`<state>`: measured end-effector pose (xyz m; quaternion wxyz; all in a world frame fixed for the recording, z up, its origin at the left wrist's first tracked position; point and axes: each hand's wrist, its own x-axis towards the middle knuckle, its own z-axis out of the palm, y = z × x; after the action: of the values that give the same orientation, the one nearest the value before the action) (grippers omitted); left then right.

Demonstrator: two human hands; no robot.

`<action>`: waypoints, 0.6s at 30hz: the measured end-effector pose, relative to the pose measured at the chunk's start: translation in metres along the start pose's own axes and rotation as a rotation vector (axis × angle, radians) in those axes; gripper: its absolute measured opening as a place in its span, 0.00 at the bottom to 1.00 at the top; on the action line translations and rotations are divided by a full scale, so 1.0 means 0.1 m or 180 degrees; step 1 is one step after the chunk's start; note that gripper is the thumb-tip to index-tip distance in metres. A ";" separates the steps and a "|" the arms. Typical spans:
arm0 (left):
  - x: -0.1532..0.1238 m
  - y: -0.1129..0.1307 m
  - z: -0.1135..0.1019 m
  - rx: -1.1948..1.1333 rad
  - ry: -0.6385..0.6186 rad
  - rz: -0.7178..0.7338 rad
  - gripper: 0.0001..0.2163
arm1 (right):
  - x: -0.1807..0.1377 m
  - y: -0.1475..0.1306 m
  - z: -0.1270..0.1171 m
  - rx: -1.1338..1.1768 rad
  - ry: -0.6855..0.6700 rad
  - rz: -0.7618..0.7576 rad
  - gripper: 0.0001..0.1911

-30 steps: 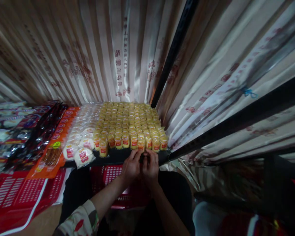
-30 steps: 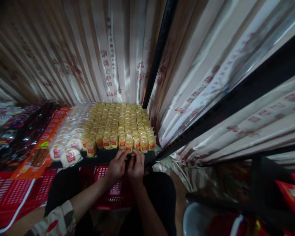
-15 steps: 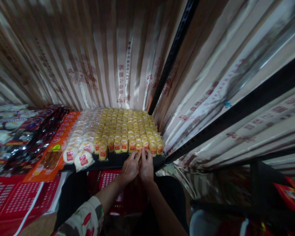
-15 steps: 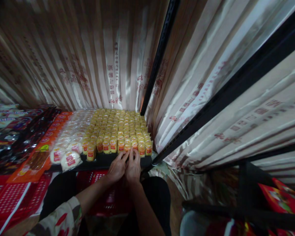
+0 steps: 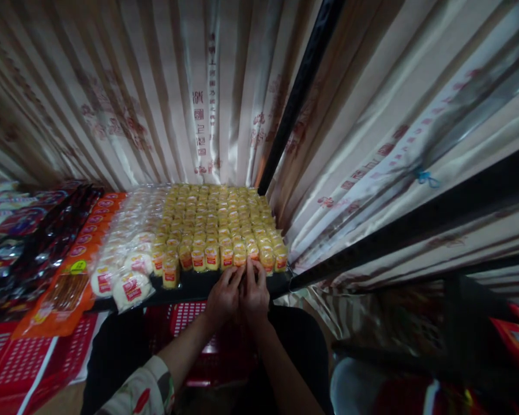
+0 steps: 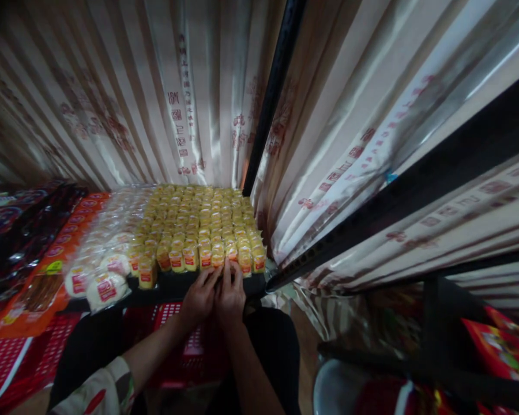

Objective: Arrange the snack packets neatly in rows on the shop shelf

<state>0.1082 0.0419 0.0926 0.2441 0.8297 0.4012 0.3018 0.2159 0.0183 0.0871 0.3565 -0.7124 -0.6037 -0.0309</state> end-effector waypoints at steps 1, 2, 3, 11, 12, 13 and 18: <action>-0.01 -0.01 0.01 0.0002 0.0035 0.0035 0.22 | 0.00 0.00 0.00 -0.0009 0.0020 0.0001 0.26; -0.01 -0.02 0.01 0.0001 0.0059 0.0070 0.22 | 0.00 -0.01 0.01 -0.0018 0.0034 0.0000 0.25; -0.01 -0.02 0.01 -0.0008 0.0074 0.0107 0.22 | 0.00 -0.01 0.01 -0.0029 0.0048 0.0001 0.25; 0.02 0.05 -0.05 0.0028 -0.0161 -0.0035 0.20 | 0.02 0.01 0.01 -0.0021 -0.0082 0.0020 0.24; 0.02 0.06 -0.04 0.0050 -0.0169 -0.0048 0.20 | 0.03 0.01 0.00 -0.0001 -0.0103 0.0039 0.24; 0.01 0.06 -0.04 0.0065 -0.0155 -0.0048 0.20 | 0.03 0.01 0.00 0.0033 -0.0098 0.0058 0.24; -0.02 0.03 -0.02 0.0008 0.0013 -0.0011 0.21 | 0.01 0.00 -0.01 0.0347 0.0000 0.0102 0.24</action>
<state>0.1074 0.0388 0.0947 0.2427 0.8287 0.4036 0.3025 0.2168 0.0186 0.0878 0.3952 -0.7016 -0.5930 0.0077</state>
